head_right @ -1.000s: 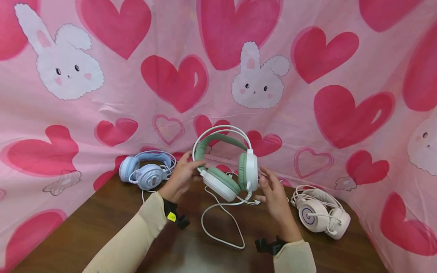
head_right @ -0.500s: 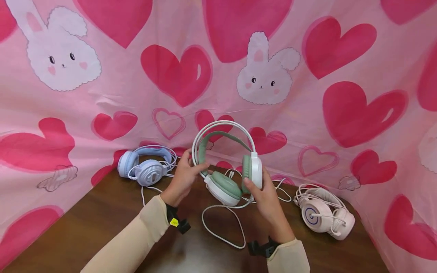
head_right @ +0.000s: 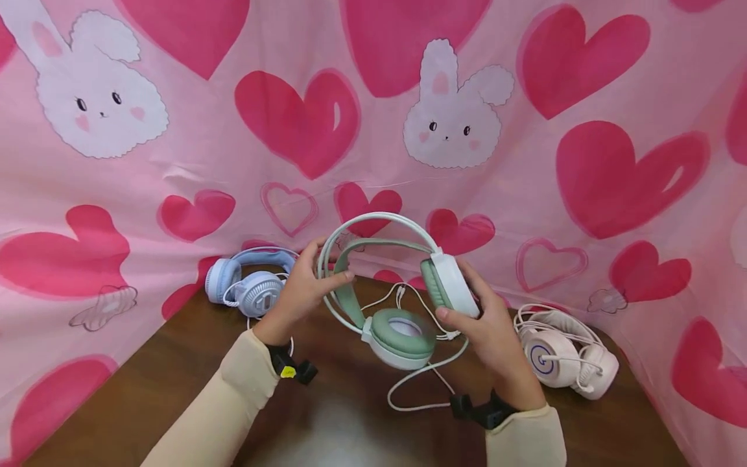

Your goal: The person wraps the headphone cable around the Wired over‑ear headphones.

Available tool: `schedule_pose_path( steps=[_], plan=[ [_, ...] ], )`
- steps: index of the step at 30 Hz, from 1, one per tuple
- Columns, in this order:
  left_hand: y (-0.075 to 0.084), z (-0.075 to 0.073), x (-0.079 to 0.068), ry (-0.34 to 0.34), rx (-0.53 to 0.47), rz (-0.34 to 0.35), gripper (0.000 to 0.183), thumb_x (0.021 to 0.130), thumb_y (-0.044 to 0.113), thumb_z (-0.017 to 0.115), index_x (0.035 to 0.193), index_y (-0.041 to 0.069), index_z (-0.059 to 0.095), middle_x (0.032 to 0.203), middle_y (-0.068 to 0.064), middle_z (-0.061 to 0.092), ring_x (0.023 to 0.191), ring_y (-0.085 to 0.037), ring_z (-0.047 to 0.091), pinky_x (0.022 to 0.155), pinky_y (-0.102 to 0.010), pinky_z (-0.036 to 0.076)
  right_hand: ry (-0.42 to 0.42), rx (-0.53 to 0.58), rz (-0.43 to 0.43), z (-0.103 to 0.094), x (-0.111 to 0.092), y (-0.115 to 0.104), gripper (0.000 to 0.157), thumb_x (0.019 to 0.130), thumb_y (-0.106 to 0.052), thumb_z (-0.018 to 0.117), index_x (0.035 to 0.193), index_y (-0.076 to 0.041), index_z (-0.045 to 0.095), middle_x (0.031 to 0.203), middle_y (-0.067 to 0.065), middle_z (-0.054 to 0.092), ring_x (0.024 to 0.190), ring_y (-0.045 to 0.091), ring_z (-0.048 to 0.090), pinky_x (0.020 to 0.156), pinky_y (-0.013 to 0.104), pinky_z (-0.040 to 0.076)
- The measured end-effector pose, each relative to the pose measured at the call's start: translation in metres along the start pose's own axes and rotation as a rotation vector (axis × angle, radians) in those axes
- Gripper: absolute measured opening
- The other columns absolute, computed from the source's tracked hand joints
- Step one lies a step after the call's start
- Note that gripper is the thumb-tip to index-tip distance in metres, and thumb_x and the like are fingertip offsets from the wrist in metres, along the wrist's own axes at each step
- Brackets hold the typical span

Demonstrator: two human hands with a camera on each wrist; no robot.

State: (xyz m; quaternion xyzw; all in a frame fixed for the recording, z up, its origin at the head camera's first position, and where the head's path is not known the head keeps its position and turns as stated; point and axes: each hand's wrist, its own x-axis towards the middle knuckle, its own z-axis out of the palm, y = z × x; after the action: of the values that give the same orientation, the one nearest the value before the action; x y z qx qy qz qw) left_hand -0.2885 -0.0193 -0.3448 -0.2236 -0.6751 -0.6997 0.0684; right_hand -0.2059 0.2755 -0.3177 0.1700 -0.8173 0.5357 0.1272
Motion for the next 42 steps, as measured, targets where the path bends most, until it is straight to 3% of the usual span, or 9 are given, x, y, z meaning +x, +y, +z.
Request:
schedule_pose_path(
  steps=[6,11,16,22,30,34,37,39,42],
  plan=[
    [0.012,-0.011,0.003,-0.168,0.059,0.050,0.067,0.082,0.014,0.077,0.139,0.020,0.044,0.118,-0.008,0.059,0.105,-0.029,0.059,0.088,-0.043,0.050,-0.099,-0.148,-0.046,-0.014,0.005,-0.009,0.076,0.084,-0.006,0.068,0.152,-0.022,0.036,0.125,0.005,0.052,0.103,0.023,0.050,0.078,0.025,0.049],
    [0.019,-0.024,0.001,-0.393,0.170,0.077,0.077,0.080,0.016,0.080,0.145,0.027,0.040,0.120,-0.002,0.058,0.101,-0.022,0.064,0.087,-0.037,0.052,-0.185,-0.228,-0.035,-0.015,0.003,-0.014,0.084,0.080,-0.012,0.076,0.151,-0.031,0.035,0.130,0.007,0.051,0.102,0.025,0.050,0.078,0.028,0.048],
    [0.025,-0.030,-0.004,-0.487,0.342,0.242,0.079,0.078,0.015,0.079,0.147,0.028,0.042,0.123,0.008,0.058,0.103,-0.010,0.059,0.086,-0.033,0.052,-0.238,-0.280,-0.012,-0.011,-0.003,-0.020,0.090,0.075,-0.020,0.081,0.150,-0.037,0.035,0.142,0.002,0.044,0.109,0.024,0.047,0.082,0.030,0.047],
    [0.028,-0.023,-0.004,-0.406,0.392,0.423,0.073,0.078,0.009,0.067,0.146,0.026,0.047,0.125,0.012,0.060,0.098,-0.009,0.058,0.081,-0.032,0.052,-0.229,-0.286,-0.004,-0.011,-0.004,-0.029,0.092,0.075,-0.018,0.083,0.149,-0.041,0.034,0.141,-0.003,0.043,0.112,0.022,0.045,0.083,0.028,0.046],
    [0.034,-0.012,-0.021,-0.060,0.177,0.463,0.046,0.083,0.004,0.068,0.129,0.011,0.065,0.111,0.001,0.067,0.097,-0.017,0.061,0.081,-0.034,0.051,-0.186,-0.040,-0.029,0.000,-0.002,-0.022,0.081,0.084,-0.006,0.072,0.152,-0.028,0.033,0.138,0.005,0.044,0.114,0.025,0.048,0.086,0.025,0.049],
    [0.050,-0.006,-0.031,0.042,0.129,0.488,0.037,0.081,-0.004,0.066,0.119,-0.001,0.067,0.104,-0.009,0.065,0.087,-0.023,0.058,0.074,-0.031,0.050,-0.054,0.066,0.022,0.004,-0.002,-0.018,0.068,0.087,-0.003,0.067,0.149,-0.014,0.040,0.128,0.007,0.053,0.092,0.016,0.057,0.064,0.022,0.051],
    [0.064,-0.002,-0.037,0.073,0.145,0.505,0.032,0.081,-0.007,0.064,0.113,-0.007,0.067,0.102,-0.014,0.064,0.085,-0.023,0.057,0.074,-0.030,0.048,0.050,0.043,0.044,0.006,-0.003,-0.015,0.059,0.088,-0.003,0.067,0.143,-0.005,0.046,0.114,0.000,0.062,0.078,0.011,0.060,0.058,0.021,0.050],
    [0.071,0.001,-0.040,0.088,0.163,0.503,0.029,0.082,-0.007,0.063,0.110,-0.008,0.067,0.101,-0.014,0.064,0.086,-0.022,0.057,0.074,-0.029,0.048,0.089,-0.027,0.056,0.006,-0.005,-0.014,0.055,0.089,-0.007,0.069,0.140,-0.003,0.049,0.109,-0.005,0.064,0.080,0.010,0.063,0.067,0.020,0.052],
    [0.073,0.003,-0.041,0.103,0.188,0.499,0.027,0.083,-0.006,0.063,0.109,-0.007,0.068,0.100,-0.014,0.065,0.087,-0.021,0.058,0.075,-0.029,0.049,0.105,-0.132,0.068,0.005,-0.007,-0.013,0.054,0.090,-0.012,0.069,0.139,-0.004,0.050,0.111,0.001,0.064,0.082,0.011,0.065,0.070,0.020,0.052]
  ],
)
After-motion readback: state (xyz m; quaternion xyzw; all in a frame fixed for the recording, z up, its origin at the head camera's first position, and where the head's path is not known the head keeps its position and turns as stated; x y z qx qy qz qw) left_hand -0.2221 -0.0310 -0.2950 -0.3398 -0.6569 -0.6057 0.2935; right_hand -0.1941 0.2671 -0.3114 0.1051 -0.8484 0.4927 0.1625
